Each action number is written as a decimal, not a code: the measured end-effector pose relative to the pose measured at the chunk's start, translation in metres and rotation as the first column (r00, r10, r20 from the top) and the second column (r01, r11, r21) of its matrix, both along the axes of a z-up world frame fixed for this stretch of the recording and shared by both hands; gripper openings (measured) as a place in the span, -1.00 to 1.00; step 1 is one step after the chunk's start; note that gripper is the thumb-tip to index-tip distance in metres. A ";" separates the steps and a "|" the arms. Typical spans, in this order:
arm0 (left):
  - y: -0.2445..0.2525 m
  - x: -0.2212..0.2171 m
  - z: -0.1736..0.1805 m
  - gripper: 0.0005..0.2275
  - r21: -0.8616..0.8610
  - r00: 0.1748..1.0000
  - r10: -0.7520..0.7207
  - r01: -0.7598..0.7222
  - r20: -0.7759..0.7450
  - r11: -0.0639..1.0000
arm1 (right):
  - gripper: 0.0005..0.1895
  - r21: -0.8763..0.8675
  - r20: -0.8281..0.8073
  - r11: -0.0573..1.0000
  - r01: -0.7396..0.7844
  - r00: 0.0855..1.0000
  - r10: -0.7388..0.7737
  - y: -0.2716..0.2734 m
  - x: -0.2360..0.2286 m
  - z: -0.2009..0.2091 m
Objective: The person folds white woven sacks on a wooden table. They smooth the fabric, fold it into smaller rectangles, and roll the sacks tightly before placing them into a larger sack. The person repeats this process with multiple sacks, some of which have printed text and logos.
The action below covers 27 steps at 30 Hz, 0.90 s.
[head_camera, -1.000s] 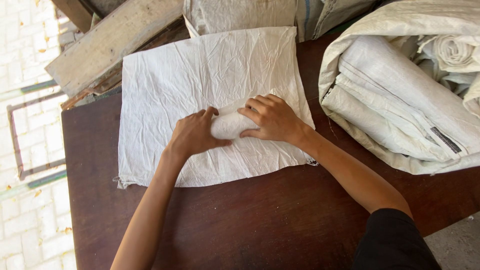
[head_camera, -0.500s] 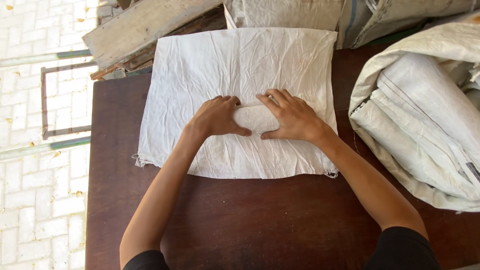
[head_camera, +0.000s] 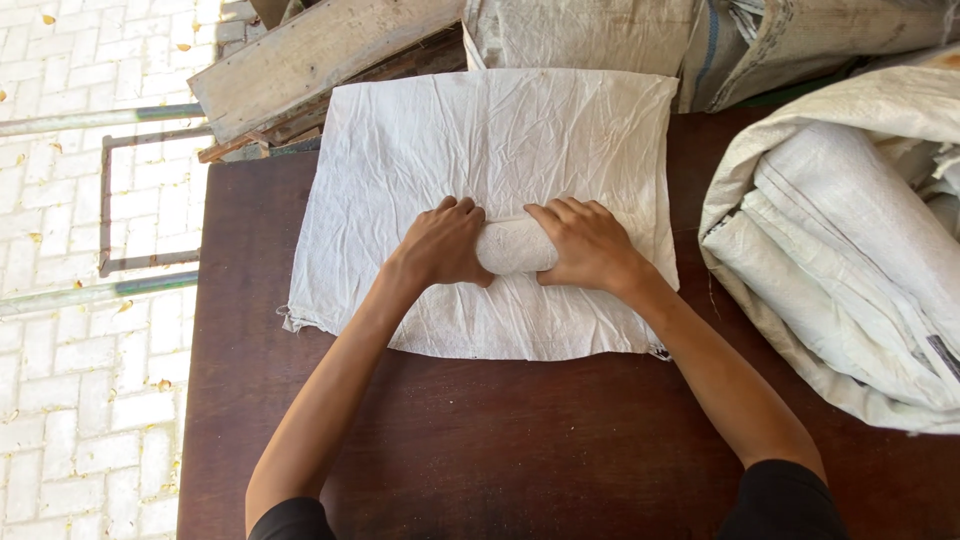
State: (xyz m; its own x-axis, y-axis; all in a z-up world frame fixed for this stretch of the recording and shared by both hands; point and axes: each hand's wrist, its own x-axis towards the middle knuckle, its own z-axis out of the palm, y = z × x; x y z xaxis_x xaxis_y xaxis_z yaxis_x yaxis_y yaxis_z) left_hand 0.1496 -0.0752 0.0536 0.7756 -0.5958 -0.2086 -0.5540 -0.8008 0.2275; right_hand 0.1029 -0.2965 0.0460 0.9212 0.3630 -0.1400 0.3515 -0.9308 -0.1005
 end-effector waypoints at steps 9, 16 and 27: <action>-0.008 -0.026 0.024 -0.52 -0.149 0.916 -0.111 0.181 0.385 0.972 | -0.20 -0.074 0.438 0.997 -0.014 0.898 0.045 -0.007 -0.039 0.021; -0.058 -0.040 0.045 -0.62 -0.231 0.716 -0.220 0.474 0.663 0.850 | -0.31 -0.057 0.375 0.993 0.105 0.924 -0.076 -0.053 -0.096 0.056; -0.231 -0.027 0.119 -0.48 -0.487 0.572 -0.176 0.794 0.801 0.363 | -0.67 -0.171 0.933 0.787 0.593 0.355 -0.065 -0.192 -0.160 0.107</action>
